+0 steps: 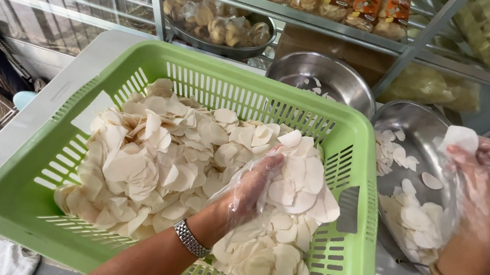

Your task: The person wearing transparent gloves picks up thin, white, round food slices from a green basket and transfers them into a metal bowl. The person repeatedly handles the slices, separating them and moving them between containers.

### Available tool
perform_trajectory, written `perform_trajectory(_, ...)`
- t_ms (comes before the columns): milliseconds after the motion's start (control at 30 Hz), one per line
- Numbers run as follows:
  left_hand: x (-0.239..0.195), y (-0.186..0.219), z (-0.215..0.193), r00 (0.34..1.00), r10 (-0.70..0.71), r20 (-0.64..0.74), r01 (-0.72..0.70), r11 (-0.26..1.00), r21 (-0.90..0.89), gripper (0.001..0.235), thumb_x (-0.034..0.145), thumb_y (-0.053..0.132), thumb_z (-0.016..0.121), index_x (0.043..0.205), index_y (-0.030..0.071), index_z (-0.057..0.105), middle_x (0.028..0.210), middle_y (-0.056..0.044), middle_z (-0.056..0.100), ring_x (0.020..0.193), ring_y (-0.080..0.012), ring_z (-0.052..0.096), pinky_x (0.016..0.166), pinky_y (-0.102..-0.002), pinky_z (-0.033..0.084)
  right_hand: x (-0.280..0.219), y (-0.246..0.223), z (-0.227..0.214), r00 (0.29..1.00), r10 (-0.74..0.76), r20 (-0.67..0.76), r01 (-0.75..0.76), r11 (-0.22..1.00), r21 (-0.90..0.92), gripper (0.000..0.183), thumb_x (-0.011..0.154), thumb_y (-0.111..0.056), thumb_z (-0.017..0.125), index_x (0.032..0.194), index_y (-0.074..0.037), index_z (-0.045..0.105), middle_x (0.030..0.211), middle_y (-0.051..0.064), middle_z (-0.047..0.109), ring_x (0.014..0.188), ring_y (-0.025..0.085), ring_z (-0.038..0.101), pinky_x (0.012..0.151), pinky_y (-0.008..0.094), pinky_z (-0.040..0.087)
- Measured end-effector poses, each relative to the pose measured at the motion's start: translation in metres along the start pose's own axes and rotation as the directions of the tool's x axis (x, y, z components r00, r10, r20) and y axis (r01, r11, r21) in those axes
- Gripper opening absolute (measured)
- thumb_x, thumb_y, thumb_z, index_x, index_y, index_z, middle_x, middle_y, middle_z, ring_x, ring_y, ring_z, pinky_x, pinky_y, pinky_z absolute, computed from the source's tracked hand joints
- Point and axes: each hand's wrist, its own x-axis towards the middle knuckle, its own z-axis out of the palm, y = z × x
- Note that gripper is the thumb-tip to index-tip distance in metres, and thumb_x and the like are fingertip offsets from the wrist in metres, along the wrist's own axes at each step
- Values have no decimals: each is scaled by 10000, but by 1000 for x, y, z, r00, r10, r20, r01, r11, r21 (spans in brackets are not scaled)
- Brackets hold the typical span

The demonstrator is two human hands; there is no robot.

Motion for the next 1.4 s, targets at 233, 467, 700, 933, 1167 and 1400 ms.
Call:
perform_trajectory(233,4,-7,-8,998,33,44,-36,997,64,594,974,460,450,1442,96,409,1429,-183,471,1279,-356,451,1046,-501,365,42,37,57,908,418,-24,-385,810,-442,774,1000,-289,742,1582,-41,294,1447,227,444,1092,371,591,754,430,569)
perform_trajectory(467,2,-3,-1,997,-7,-75,4,999,-34,540,1007,388,476,1376,2,559,1322,-249,671,1130,-380,676,963,-450,569,9,16,57,709,-684,171,542,683,490,342,1050,-341,590,1202,-44,664,977,-32,686,636,-23,570,625,129,536)
perform_trajectory(700,4,-7,3,983,-34,-180,37,999,12,541,982,417,495,1376,54,574,1326,-241,679,1112,-358,685,983,-439,551,-123,-133,148,804,432,408,-551,800,238,124,955,-54,660,1055,20,664,952,177,698,719,301,681,608,344,563)
perform_trajectory(933,55,-45,-18,960,94,-266,-96,995,3,476,976,381,533,1226,-12,632,1296,-286,658,1109,-382,689,859,-429,614,-131,-94,155,873,71,483,8,987,-159,349,979,-135,544,1308,-33,599,1339,222,648,1085,311,695,1000,455,560)
perform_trajectory(1167,20,-16,-5,966,15,-257,-11,1000,17,507,967,366,548,1299,-13,604,1325,-258,672,1174,-384,676,939,-433,595,-95,-69,133,900,144,412,-273,923,272,224,890,64,678,1107,117,690,1252,270,696,951,321,733,770,331,659)
perform_trajectory(1400,1,0,-1,974,-6,-226,-1,1000,-28,570,971,362,522,1426,19,525,1487,-269,567,1342,-430,578,1124,-496,478,-70,-111,71,958,-112,264,135,988,-70,218,1012,-118,636,1209,-56,707,1169,113,745,823,203,685,683,280,559)
